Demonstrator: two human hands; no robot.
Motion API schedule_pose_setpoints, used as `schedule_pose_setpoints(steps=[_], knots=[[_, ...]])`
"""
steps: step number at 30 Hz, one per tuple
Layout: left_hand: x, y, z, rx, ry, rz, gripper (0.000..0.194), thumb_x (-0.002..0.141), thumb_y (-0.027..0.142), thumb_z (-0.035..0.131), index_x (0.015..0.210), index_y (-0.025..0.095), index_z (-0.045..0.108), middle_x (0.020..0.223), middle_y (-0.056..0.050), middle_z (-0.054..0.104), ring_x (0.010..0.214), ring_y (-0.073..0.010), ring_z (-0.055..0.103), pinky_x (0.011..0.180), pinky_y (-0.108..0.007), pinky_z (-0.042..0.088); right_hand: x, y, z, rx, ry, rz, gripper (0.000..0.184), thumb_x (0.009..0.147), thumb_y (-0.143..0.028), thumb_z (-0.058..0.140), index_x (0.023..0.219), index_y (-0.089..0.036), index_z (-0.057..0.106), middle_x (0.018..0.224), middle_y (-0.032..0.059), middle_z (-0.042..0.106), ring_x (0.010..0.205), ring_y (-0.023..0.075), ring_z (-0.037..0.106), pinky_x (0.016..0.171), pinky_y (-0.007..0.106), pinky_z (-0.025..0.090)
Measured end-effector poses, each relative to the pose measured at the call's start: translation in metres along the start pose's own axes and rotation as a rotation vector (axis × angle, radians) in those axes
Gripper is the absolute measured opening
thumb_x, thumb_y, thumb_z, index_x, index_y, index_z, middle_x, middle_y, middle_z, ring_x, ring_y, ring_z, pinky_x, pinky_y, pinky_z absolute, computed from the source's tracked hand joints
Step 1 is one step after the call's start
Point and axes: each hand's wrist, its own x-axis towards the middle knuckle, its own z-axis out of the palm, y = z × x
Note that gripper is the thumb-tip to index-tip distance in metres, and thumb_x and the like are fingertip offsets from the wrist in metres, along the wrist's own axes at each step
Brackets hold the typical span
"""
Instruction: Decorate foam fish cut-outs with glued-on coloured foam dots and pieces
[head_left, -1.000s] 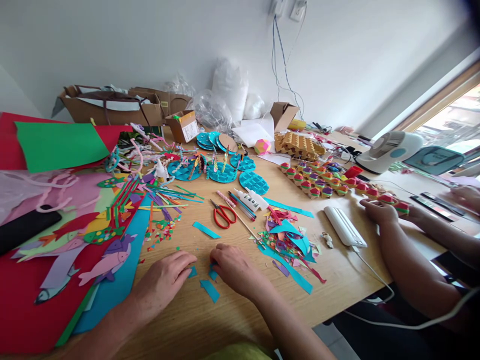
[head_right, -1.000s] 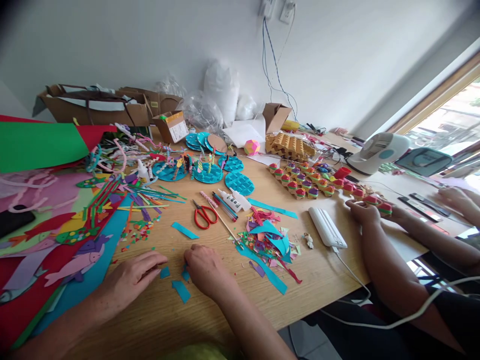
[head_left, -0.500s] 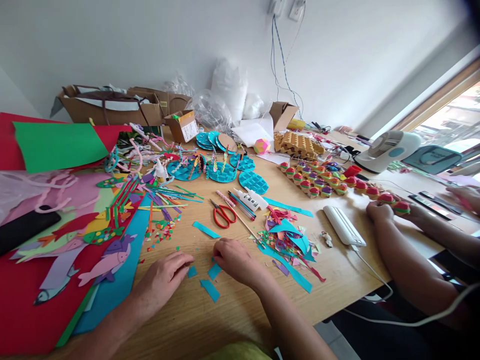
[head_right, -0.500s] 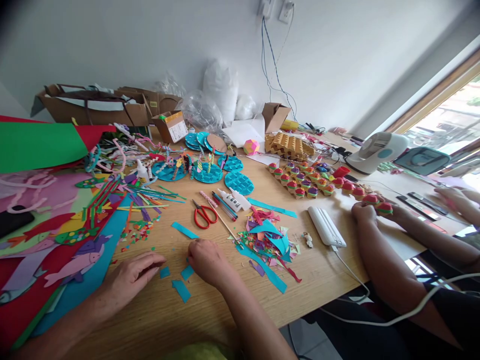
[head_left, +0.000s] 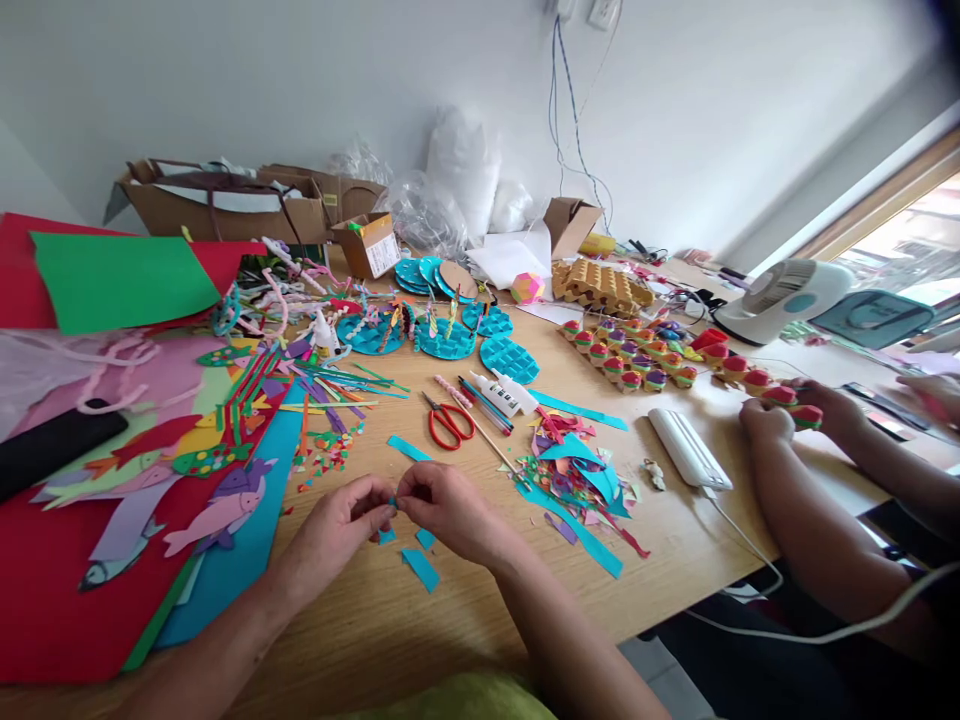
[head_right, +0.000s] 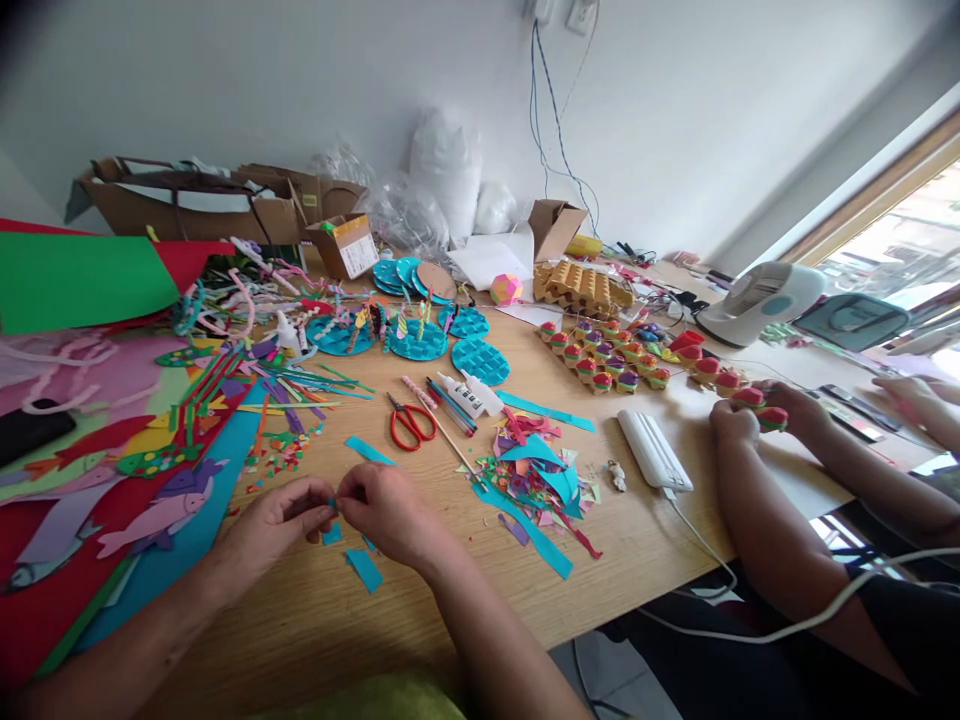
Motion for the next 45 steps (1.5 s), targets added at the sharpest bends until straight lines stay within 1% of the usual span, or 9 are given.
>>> schedule_pose_setpoints(steps=[5,10,15,23,27,30,34,38,45], knots=[[0.002,-0.004,-0.006,-0.071,0.098,-0.031,0.014,0.069,0.031,0.057,0.068,0.018,0.056,0.054,0.004,0.053,0.052,-0.0111,0.049,0.048,-0.021,0.039,-0.001,-0.001,0.004,-0.091,0.057,-0.004,0.010,0.073,-0.013,0.057,0.081,-0.016,0.062,0.073,-0.0006,0.058,0.060,0.0077,0.049,0.054,0.018,0.034],[-0.002,-0.002,-0.008,-0.113,0.182,-0.086,0.016,0.065,0.033,0.058,0.067,0.017,0.055,0.054,0.004,0.055,0.052,-0.0118,0.052,0.049,-0.022,0.041,-0.029,0.003,0.003,-0.416,-0.177,0.006,0.012,0.075,-0.018,0.057,0.086,-0.020,0.063,0.085,0.0028,0.062,0.073,0.0140,0.056,0.060,0.023,0.035],[-0.004,-0.004,-0.001,-0.113,0.117,-0.111,0.017,0.066,0.034,0.056,0.068,0.018,0.053,0.054,0.003,0.057,0.052,-0.0118,0.053,0.048,-0.022,0.040,-0.050,0.006,0.011,-0.515,-0.211,0.070,0.016,0.077,-0.023,0.055,0.092,-0.019,0.058,0.090,0.0040,0.062,0.077,0.0163,0.059,0.060,0.024,0.035],[-0.007,-0.009,0.006,-0.066,0.051,-0.101,0.014,0.069,0.032,0.054,0.067,0.018,0.053,0.053,0.004,0.054,0.052,-0.0118,0.051,0.049,-0.022,0.040,-0.045,0.011,0.026,-0.504,-0.180,0.112,0.013,0.075,-0.017,0.050,0.086,-0.018,0.057,0.089,0.0048,0.061,0.075,0.0158,0.057,0.059,0.024,0.034],[-0.007,-0.016,0.007,-0.077,0.021,-0.103,0.013,0.070,0.031,0.054,0.070,0.018,0.053,0.055,0.004,0.054,0.054,-0.0125,0.052,0.050,-0.022,0.040,-0.046,0.017,0.025,-0.366,-0.087,0.109,0.012,0.072,-0.014,0.049,0.081,-0.018,0.056,0.085,0.0035,0.059,0.073,0.0137,0.053,0.060,0.023,0.033],[-0.007,-0.017,0.008,-0.105,0.010,-0.110,0.013,0.070,0.031,0.054,0.071,0.018,0.053,0.056,0.004,0.056,0.055,-0.0128,0.052,0.050,-0.022,0.039,-0.045,0.022,0.021,-0.186,-0.043,0.136,0.012,0.069,-0.011,0.050,0.077,-0.018,0.054,0.071,-0.0011,0.055,0.064,0.0108,0.048,0.057,0.022,0.031],[-0.007,-0.012,0.013,-0.145,0.009,-0.123,0.014,0.069,0.032,0.056,0.069,0.018,0.055,0.055,0.003,0.055,0.054,-0.0126,0.050,0.050,-0.022,0.038,-0.037,0.029,0.020,0.329,-0.012,0.156,0.009,0.067,-0.015,0.055,0.074,-0.019,0.050,0.061,-0.0056,0.048,0.054,0.0077,0.042,0.050,0.020,0.031],[-0.009,-0.003,0.017,-0.207,0.041,-0.151,0.016,0.068,0.033,0.058,0.068,0.017,0.056,0.056,0.003,0.055,0.056,-0.0125,0.049,0.051,-0.023,0.037,-0.028,0.029,0.023,0.843,-0.002,0.175,0.023,0.066,-0.033,0.064,0.077,-0.018,0.051,0.061,-0.0061,0.046,0.050,0.0059,0.040,0.046,0.019,0.031],[-0.013,0.007,0.016,-0.365,0.040,-0.167,0.020,0.068,0.031,0.061,0.082,0.017,0.060,0.068,0.001,0.059,0.064,-0.0122,0.050,0.057,-0.022,0.038,-0.020,0.026,0.029,0.904,0.058,0.170,0.030,0.066,-0.042,0.066,0.077,-0.017,0.054,0.056,-0.0055,0.048,0.046,0.0052,0.037,0.042,0.019,0.026]])
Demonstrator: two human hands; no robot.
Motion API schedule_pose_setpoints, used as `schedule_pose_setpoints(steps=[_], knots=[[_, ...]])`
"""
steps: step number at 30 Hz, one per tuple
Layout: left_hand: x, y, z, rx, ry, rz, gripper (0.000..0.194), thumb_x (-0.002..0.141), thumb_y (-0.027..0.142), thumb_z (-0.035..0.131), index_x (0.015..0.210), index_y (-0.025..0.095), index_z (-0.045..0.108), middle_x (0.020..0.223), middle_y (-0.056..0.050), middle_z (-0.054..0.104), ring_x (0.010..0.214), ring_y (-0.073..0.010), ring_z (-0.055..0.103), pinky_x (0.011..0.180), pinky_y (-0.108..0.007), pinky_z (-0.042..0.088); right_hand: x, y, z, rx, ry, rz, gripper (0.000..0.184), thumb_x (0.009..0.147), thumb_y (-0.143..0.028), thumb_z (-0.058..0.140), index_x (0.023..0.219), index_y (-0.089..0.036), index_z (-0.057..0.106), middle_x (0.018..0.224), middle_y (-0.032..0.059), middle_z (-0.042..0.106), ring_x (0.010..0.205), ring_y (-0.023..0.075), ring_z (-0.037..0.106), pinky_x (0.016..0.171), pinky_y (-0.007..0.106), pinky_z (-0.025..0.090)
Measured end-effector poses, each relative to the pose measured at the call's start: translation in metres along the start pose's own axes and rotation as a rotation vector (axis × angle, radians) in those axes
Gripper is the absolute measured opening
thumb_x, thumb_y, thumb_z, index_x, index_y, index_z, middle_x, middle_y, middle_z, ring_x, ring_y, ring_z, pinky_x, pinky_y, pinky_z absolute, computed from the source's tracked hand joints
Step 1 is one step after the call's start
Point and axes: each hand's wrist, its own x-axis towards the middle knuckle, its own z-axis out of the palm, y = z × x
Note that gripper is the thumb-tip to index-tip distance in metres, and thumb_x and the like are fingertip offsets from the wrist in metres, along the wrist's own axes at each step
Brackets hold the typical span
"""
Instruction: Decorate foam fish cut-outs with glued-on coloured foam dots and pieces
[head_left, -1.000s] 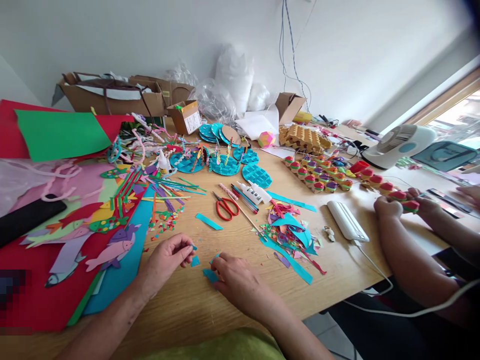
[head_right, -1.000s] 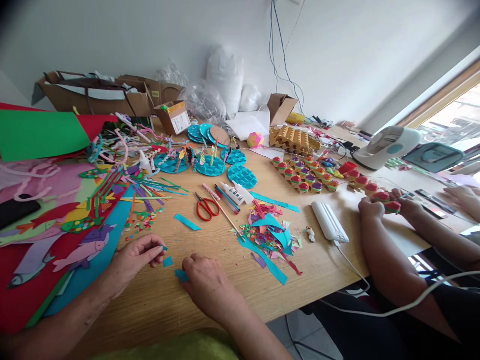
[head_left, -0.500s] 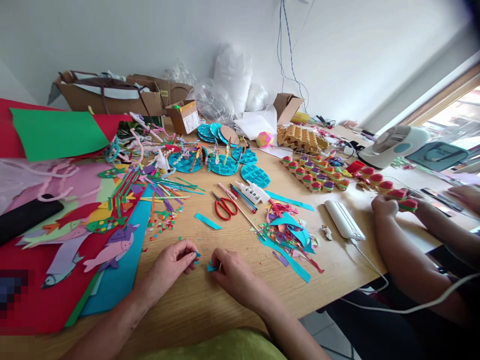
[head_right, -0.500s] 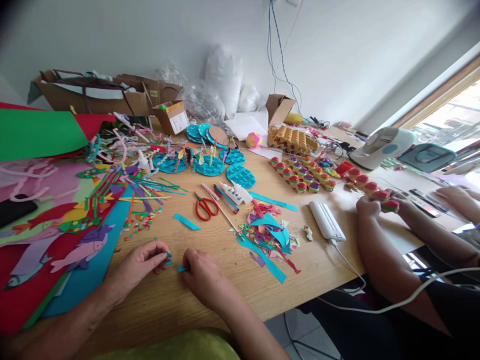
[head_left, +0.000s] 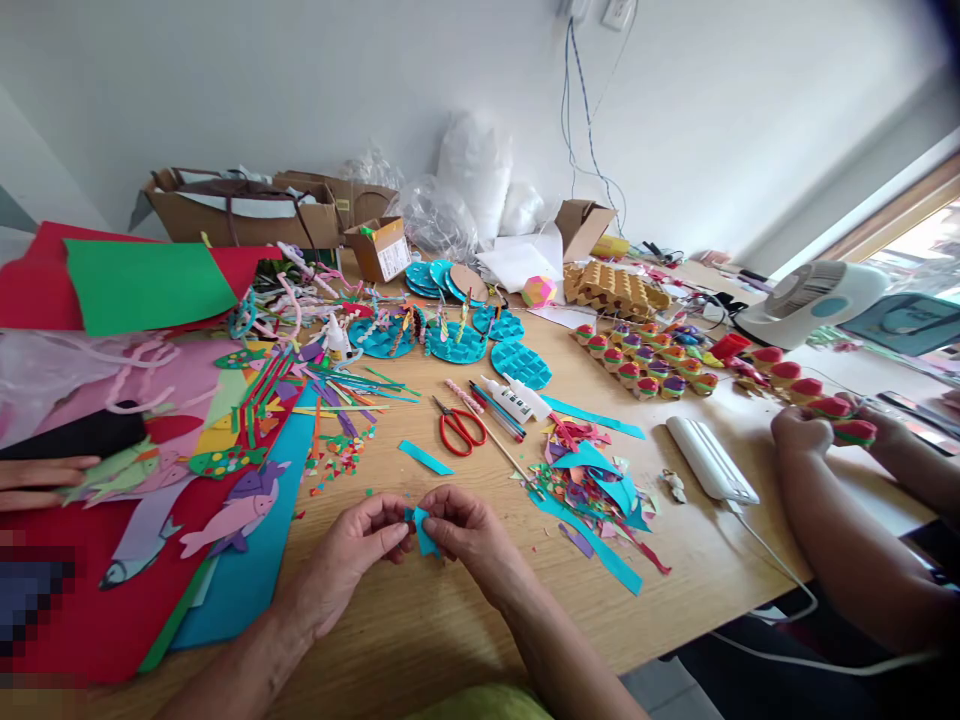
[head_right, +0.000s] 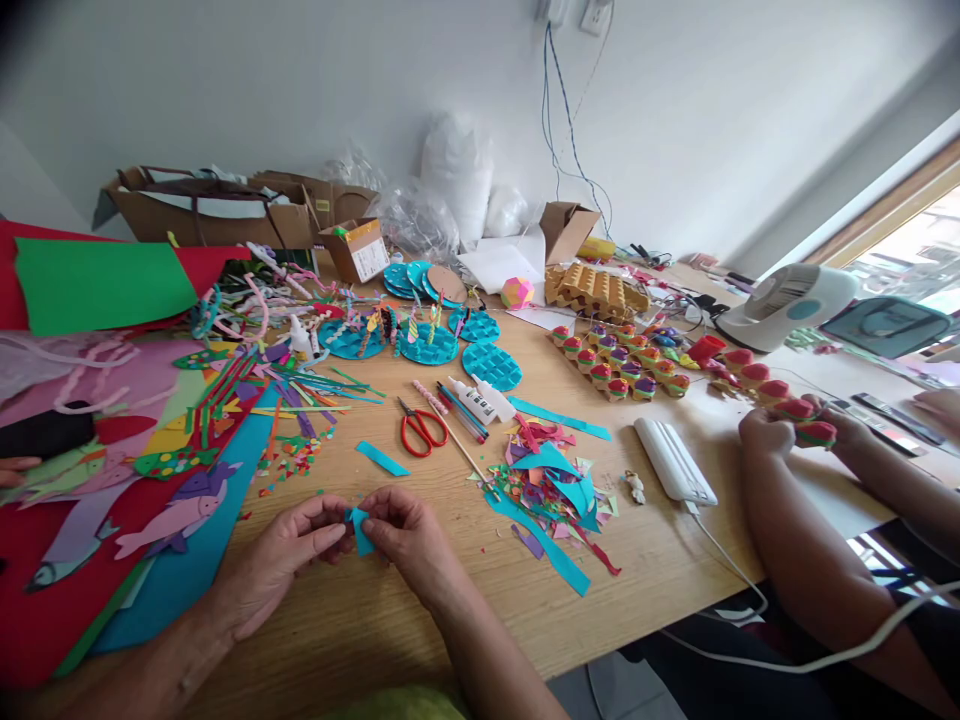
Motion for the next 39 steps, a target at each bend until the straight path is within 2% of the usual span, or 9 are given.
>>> schedule_pose_setpoints(steps=[8,14,18,27,32,34,37,39], knots=[[0.001,-0.012,-0.006,-0.124,0.007,-0.005,0.022,0.074,0.037,0.059,0.087,0.019,0.060,0.072,0.001,0.061,0.068,-0.0128,0.053,0.062,-0.023,0.042,0.003,0.001,0.005,-0.094,-0.008,-0.025,0.023,0.068,-0.037,0.060,0.076,-0.018,0.052,0.057,-0.0052,0.046,0.049,0.0064,0.038,0.045,0.019,0.029],[0.005,-0.005,-0.004,0.066,0.085,0.070,0.023,0.063,0.032,0.064,0.080,0.017,0.063,0.061,0.002,0.058,0.059,-0.0133,0.052,0.055,-0.023,0.041,0.004,0.004,0.007,-0.326,0.058,-0.104,0.012,0.070,-0.022,0.053,0.081,-0.016,0.056,0.060,-0.0045,0.046,0.052,0.0069,0.040,0.047,0.019,0.031],[0.006,-0.002,-0.006,0.161,0.115,0.107,0.021,0.065,0.034,0.059,0.076,0.017,0.065,0.060,0.001,0.060,0.058,-0.0145,0.053,0.055,-0.024,0.043,0.004,0.002,0.008,-0.394,0.054,-0.097,0.013,0.071,-0.017,0.051,0.083,-0.016,0.057,0.060,-0.0046,0.048,0.052,0.0064,0.040,0.048,0.018,0.031],[0.007,-0.004,-0.011,0.244,0.175,0.138,0.017,0.065,0.032,0.056,0.068,0.018,0.066,0.050,0.002,0.058,0.049,-0.0141,0.053,0.049,-0.023,0.042,0.005,0.004,0.011,-0.278,0.000,-0.071,0.016,0.068,-0.019,0.053,0.084,-0.016,0.055,0.058,-0.0060,0.046,0.049,0.0059,0.039,0.046,0.019,0.031],[0.009,-0.002,-0.017,0.241,0.255,0.151,0.017,0.066,0.034,0.058,0.068,0.018,0.065,0.056,0.000,0.062,0.051,-0.0140,0.055,0.048,-0.023,0.043,0.002,-0.006,0.002,-0.159,-0.030,-0.001,0.024,0.065,-0.023,0.056,0.088,-0.017,0.051,0.055,-0.0085,0.043,0.045,0.0056,0.038,0.045,0.019,0.031],[0.009,-0.003,-0.019,0.198,0.279,0.145,0.019,0.067,0.035,0.059,0.068,0.017,0.064,0.059,-0.001,0.063,0.053,-0.0139,0.056,0.049,-0.023,0.044,0.002,-0.011,-0.009,-0.278,0.042,-0.016,0.019,0.065,-0.022,0.055,0.083,-0.017,0.051,0.057,-0.0070,0.045,0.048,0.0070,0.041,0.046,0.020,0.032],[0.008,-0.003,-0.019,0.118,0.281,0.130,0.020,0.067,0.035,0.060,0.070,0.015,0.063,0.061,-0.001,0.064,0.054,-0.0131,0.055,0.049,-0.023,0.044,0.005,-0.018,-0.030,-0.712,0.237,-0.052,0.004,0.068,-0.016,0.052,0.069,-0.017,0.055,0.059,-0.0037,0.051,0.053,0.0092,0.045,0.051,0.021,0.033],[0.007,-0.002,-0.017,0.076,0.268,0.122,0.021,0.067,0.035,0.061,0.071,0.015,0.063,0.061,-0.001,0.063,0.055,-0.0128,0.055,0.050,-0.022,0.044,0.007,-0.022,-0.043,-0.968,0.294,-0.069,0.009,0.071,-0.014,0.049,0.068,-0.018,0.058,0.061,-0.0018,0.056,0.058,0.0110,0.049,0.055,0.023,0.034]])
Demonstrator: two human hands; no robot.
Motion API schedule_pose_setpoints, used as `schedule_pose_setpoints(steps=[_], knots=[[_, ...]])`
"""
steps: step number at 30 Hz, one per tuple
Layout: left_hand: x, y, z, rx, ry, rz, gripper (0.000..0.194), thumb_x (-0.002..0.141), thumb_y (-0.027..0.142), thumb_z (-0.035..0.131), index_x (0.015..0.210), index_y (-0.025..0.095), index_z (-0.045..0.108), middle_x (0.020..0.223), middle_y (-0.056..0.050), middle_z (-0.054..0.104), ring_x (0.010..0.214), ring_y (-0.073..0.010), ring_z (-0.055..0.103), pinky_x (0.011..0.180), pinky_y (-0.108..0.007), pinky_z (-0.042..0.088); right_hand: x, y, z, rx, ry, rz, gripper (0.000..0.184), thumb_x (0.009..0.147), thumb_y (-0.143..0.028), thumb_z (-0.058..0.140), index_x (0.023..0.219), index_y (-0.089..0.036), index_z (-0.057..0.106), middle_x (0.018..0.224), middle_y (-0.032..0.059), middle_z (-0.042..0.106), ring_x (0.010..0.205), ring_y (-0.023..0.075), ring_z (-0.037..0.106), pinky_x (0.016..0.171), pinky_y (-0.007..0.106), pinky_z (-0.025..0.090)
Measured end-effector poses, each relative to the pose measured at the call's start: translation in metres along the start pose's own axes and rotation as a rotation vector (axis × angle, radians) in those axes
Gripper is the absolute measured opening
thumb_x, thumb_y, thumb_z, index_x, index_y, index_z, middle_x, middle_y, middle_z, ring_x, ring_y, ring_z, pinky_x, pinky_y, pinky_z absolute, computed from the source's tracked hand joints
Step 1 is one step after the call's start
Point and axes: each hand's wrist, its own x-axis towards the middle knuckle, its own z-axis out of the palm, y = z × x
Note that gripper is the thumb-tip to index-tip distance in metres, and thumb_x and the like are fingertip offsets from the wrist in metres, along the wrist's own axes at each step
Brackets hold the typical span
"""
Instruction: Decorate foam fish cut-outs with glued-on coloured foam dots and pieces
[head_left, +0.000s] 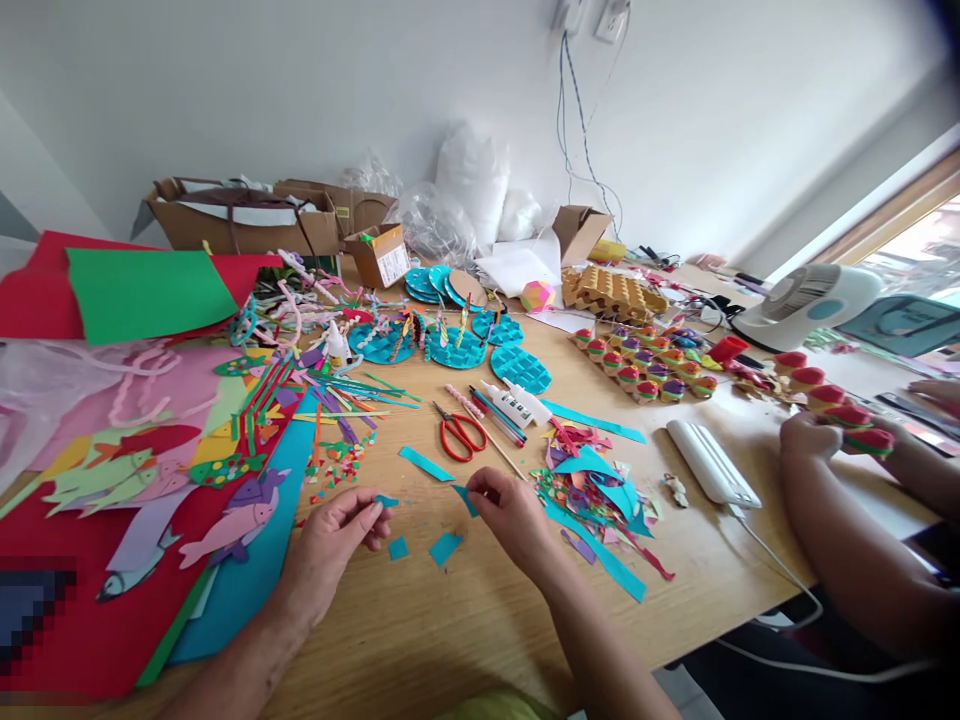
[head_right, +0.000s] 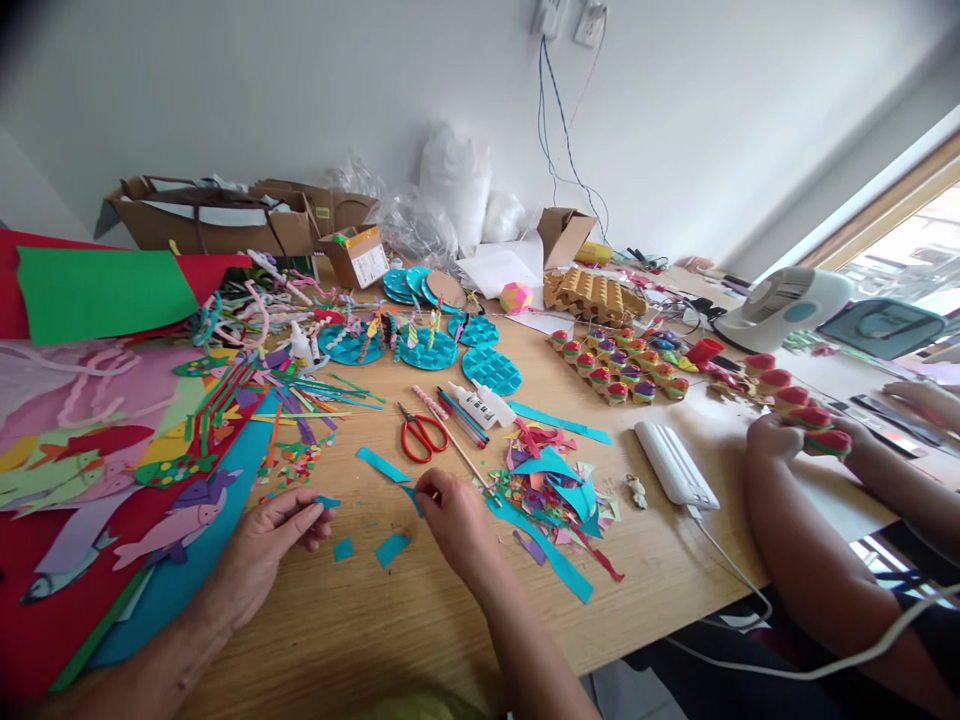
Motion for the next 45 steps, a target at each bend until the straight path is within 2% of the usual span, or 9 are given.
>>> schedule_pose_setpoints(steps=[6,8,11,13,20,25,31,39,45], knots=[[0.000,-0.002,-0.001,-0.032,-0.007,-0.019,0.024,0.067,0.036,0.063,0.077,0.015,0.063,0.066,-0.002,0.063,0.061,-0.0139,0.056,0.054,-0.023,0.045,0.000,0.004,-0.012,-0.269,0.120,-0.047,0.020,0.078,-0.016,0.049,0.092,-0.019,0.062,0.100,0.0053,0.059,0.071,0.0129,0.055,0.065,0.025,0.039],[0.001,-0.005,-0.002,-0.020,0.013,-0.004,0.025,0.068,0.037,0.062,0.079,0.015,0.063,0.067,-0.002,0.063,0.062,-0.0141,0.057,0.055,-0.023,0.046,-0.007,-0.002,-0.013,-0.276,0.047,-0.104,0.018,0.080,-0.016,0.047,0.089,-0.020,0.063,0.094,0.0042,0.060,0.072,0.0127,0.056,0.063,0.023,0.038],[0.002,-0.008,-0.003,-0.001,0.029,0.023,0.025,0.068,0.037,0.062,0.082,0.016,0.062,0.069,-0.002,0.063,0.063,-0.0140,0.056,0.056,-0.024,0.046,-0.019,-0.011,-0.010,-0.296,-0.222,-0.238,0.017,0.080,-0.015,0.049,0.085,-0.021,0.064,0.086,0.0018,0.062,0.076,0.0123,0.056,0.064,0.021,0.036],[0.001,-0.008,-0.003,0.016,0.026,0.042,0.024,0.069,0.036,0.061,0.083,0.017,0.061,0.069,-0.001,0.063,0.063,-0.0142,0.056,0.056,-0.024,0.047,-0.024,-0.016,-0.006,-0.333,-0.325,-0.268,0.015,0.079,-0.015,0.051,0.085,-0.021,0.063,0.088,0.0013,0.062,0.078,0.0124,0.056,0.065,0.020,0.036],[0.001,-0.012,-0.006,0.110,0.028,0.119,0.021,0.073,0.033,0.056,0.085,0.017,0.060,0.068,-0.001,0.062,0.063,-0.0142,0.056,0.058,-0.024,0.047,-0.021,-0.031,0.020,-0.353,-0.320,-0.367,0.016,0.080,-0.017,0.051,0.091,-0.020,0.062,0.091,0.0033,0.060,0.084,0.0136,0.055,0.069,0.022,0.036],[0.003,-0.014,-0.007,0.105,0.054,0.167,0.019,0.075,0.031,0.055,0.089,0.019,0.059,0.070,0.001,0.061,0.065,-0.0137,0.056,0.060,-0.024,0.047,-0.013,-0.039,0.041,-0.466,-0.338,-0.418,0.014,0.078,-0.017,0.049,0.086,-0.018,0.061,0.085,0.0039,0.060,0.075,0.0144,0.055,0.060,0.023,0.036],[0.004,-0.015,-0.008,0.099,0.021,0.168,0.018,0.076,0.029,0.054,0.089,0.019,0.058,0.072,0.001,0.061,0.065,-0.0133,0.055,0.060,-0.023,0.047,-0.011,-0.041,0.048,-0.535,-0.310,-0.397,0.017,0.078,-0.014,0.044,0.080,-0.017,0.060,0.080,0.0042,0.061,0.068,0.0142,0.056,0.054,0.024,0.032],[0.002,-0.013,-0.008,0.002,0.016,0.096,0.018,0.074,0.031,0.058,0.087,0.018,0.062,0.071,0.000,0.063,0.064,-0.0123,0.054,0.060,-0.021,0.044,-0.008,-0.037,0.045,-0.132,-0.232,-0.278,0.011,0.066,-0.007,0.052,0.068,-0.018,0.055,0.066,-0.0016,0.056,0.060,0.0098,0.048,0.054,0.020,0.030],[-0.004,-0.007,-0.004,-0.219,-0.063,-0.014,0.020,0.071,0.031,0.063,0.088,0.019,0.065,0.073,-0.001,0.064,0.069,-0.0135,0.055,0.060,-0.022,0.044,0.004,-0.037,0.034,0.520,-0.207,-0.033,0.015,0.062,-0.015,0.062,0.062,-0.018,0.047,0.051,-0.0077,0.043,0.047,0.0060,0.037,0.045,0.018,0.027]])
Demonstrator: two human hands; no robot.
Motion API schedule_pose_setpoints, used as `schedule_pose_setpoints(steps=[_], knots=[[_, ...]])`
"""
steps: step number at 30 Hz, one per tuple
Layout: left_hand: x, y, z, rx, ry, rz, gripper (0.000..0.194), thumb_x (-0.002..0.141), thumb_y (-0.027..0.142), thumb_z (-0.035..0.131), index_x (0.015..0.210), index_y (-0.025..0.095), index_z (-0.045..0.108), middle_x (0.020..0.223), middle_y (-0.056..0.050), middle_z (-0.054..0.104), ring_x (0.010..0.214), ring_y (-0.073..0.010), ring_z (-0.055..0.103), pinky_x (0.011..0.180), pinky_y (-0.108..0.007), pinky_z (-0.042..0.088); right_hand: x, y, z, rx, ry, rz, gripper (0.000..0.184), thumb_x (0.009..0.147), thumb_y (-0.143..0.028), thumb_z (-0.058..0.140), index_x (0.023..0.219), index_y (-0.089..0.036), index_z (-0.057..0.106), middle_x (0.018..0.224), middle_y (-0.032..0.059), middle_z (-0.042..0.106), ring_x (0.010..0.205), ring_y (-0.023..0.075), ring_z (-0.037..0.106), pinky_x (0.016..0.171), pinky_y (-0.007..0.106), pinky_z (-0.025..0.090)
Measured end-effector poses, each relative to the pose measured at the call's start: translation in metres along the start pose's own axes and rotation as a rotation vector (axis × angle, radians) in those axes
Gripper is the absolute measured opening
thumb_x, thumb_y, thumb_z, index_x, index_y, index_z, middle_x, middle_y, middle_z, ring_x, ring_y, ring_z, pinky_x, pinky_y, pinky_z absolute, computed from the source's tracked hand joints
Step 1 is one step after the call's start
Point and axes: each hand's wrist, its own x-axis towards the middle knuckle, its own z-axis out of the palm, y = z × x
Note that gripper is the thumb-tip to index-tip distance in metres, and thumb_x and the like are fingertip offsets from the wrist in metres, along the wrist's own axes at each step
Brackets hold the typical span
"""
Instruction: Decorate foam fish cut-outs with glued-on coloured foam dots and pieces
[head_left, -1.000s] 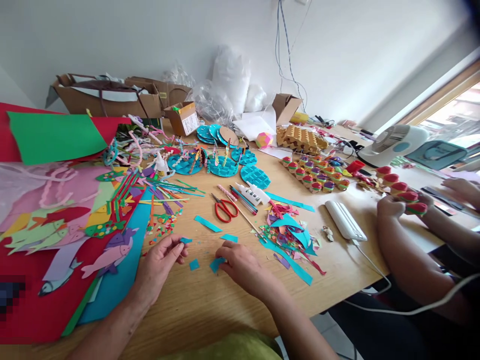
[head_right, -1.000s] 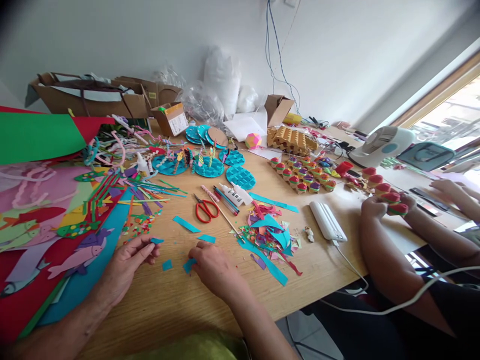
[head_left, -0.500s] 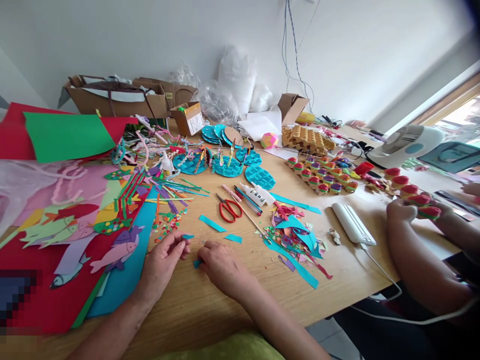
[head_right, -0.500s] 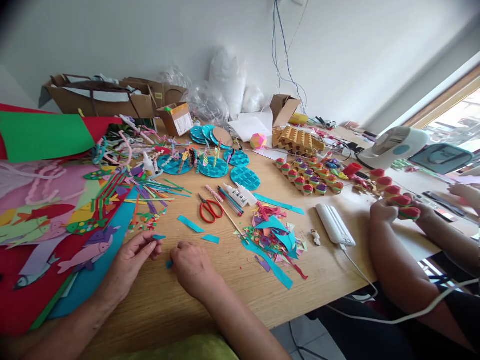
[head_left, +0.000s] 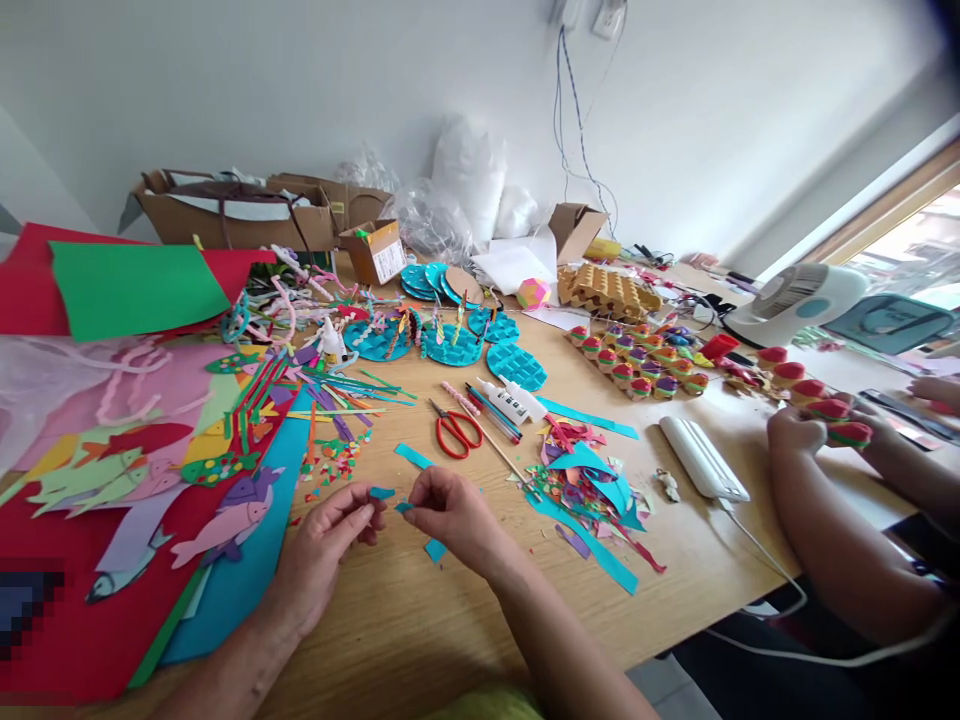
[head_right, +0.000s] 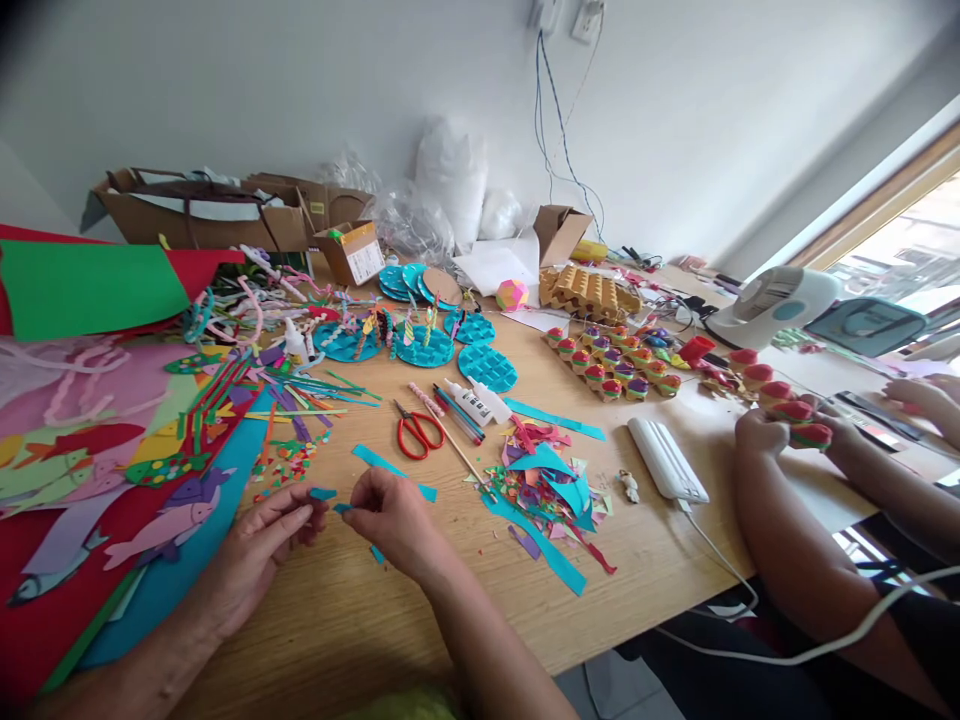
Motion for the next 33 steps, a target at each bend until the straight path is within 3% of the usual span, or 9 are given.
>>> schedule_pose_setpoints(steps=[4,7,11,15,19,21,23,26,33], knots=[[-0.004,0.005,0.003,-0.120,-0.030,-0.049,0.022,0.070,0.032,0.064,0.088,0.019,0.067,0.080,-0.003,0.065,0.075,-0.0153,0.055,0.062,-0.023,0.045,0.001,-0.003,-0.003,0.496,-0.039,0.095,0.027,0.056,-0.024,0.072,0.064,-0.017,0.047,0.051,-0.0068,0.051,0.046,0.0059,0.044,0.045,0.017,0.031],[-0.008,0.008,0.004,-0.137,-0.048,-0.062,0.024,0.069,0.032,0.066,0.089,0.019,0.068,0.084,-0.005,0.066,0.078,-0.0172,0.055,0.064,-0.025,0.045,-0.001,-0.003,-0.003,0.711,-0.042,0.122,0.032,0.051,-0.024,0.077,0.065,-0.016,0.049,0.050,-0.0068,0.054,0.044,0.0054,0.047,0.043,0.016,0.032],[-0.011,0.009,0.004,-0.137,-0.078,-0.082,0.028,0.068,0.033,0.066,0.092,0.019,0.068,0.088,-0.006,0.065,0.083,-0.0195,0.054,0.067,-0.027,0.046,-0.001,-0.002,-0.004,0.818,-0.050,0.140,0.033,0.050,-0.022,0.079,0.071,-0.016,0.054,0.052,-0.0067,0.056,0.044,0.0047,0.050,0.042,0.015,0.033],[-0.011,0.009,0.004,-0.135,-0.082,-0.105,0.029,0.066,0.033,0.068,0.091,0.019,0.069,0.089,-0.006,0.065,0.083,-0.0204,0.053,0.067,-0.028,0.046,-0.002,-0.002,-0.004,0.768,-0.027,0.138,0.027,0.053,-0.024,0.077,0.067,-0.014,0.056,0.055,-0.0038,0.059,0.048,0.0057,0.053,0.044,0.015,0.035],[-0.011,0.009,0.004,-0.160,-0.076,-0.123,0.029,0.066,0.033,0.068,0.091,0.020,0.069,0.090,-0.006,0.066,0.085,-0.0209,0.053,0.068,-0.028,0.046,-0.007,-0.004,-0.001,0.540,0.100,0.010,0.013,0.064,-0.023,0.067,0.069,-0.016,0.057,0.058,-0.0028,0.059,0.052,0.0081,0.054,0.048,0.018,0.038],[-0.011,0.010,0.004,-0.186,-0.077,-0.136,0.029,0.065,0.033,0.069,0.091,0.020,0.070,0.090,-0.007,0.066,0.086,-0.0215,0.053,0.068,-0.028,0.046,-0.011,-0.006,0.000,0.235,0.252,-0.173,0.003,0.070,-0.019,0.061,0.070,-0.017,0.058,0.062,-0.0015,0.059,0.056,0.0093,0.054,0.052,0.020,0.041],[-0.012,0.011,0.004,-0.214,-0.084,-0.155,0.029,0.065,0.033,0.070,0.090,0.019,0.070,0.091,-0.008,0.066,0.087,-0.0218,0.053,0.067,-0.028,0.046,-0.016,-0.008,0.001,-0.122,0.353,-0.415,0.008,0.077,-0.015,0.053,0.074,-0.018,0.060,0.072,0.0018,0.061,0.065,0.0107,0.055,0.059,0.022,0.043],[-0.013,0.013,0.005,-0.252,-0.116,-0.188,0.030,0.065,0.033,0.069,0.091,0.018,0.070,0.093,-0.009,0.066,0.086,-0.0216,0.053,0.067,-0.029,0.045,-0.020,-0.007,0.002,-0.491,0.374,-0.686,0.016,0.084,-0.013,0.045,0.084,-0.018,0.061,0.085,0.0054,0.062,0.076,0.0124,0.055,0.068,0.024,0.043],[-0.012,0.011,0.006,-0.301,-0.124,-0.198,0.028,0.067,0.030,0.069,0.092,0.018,0.069,0.091,-0.007,0.065,0.084,-0.0187,0.055,0.068,-0.027,0.045,-0.019,0.004,0.005,-0.858,0.327,-0.756,0.018,0.087,-0.014,0.042,0.087,-0.020,0.059,0.087,0.0037,0.062,0.073,0.0134,0.051,0.066,0.026,0.040]])
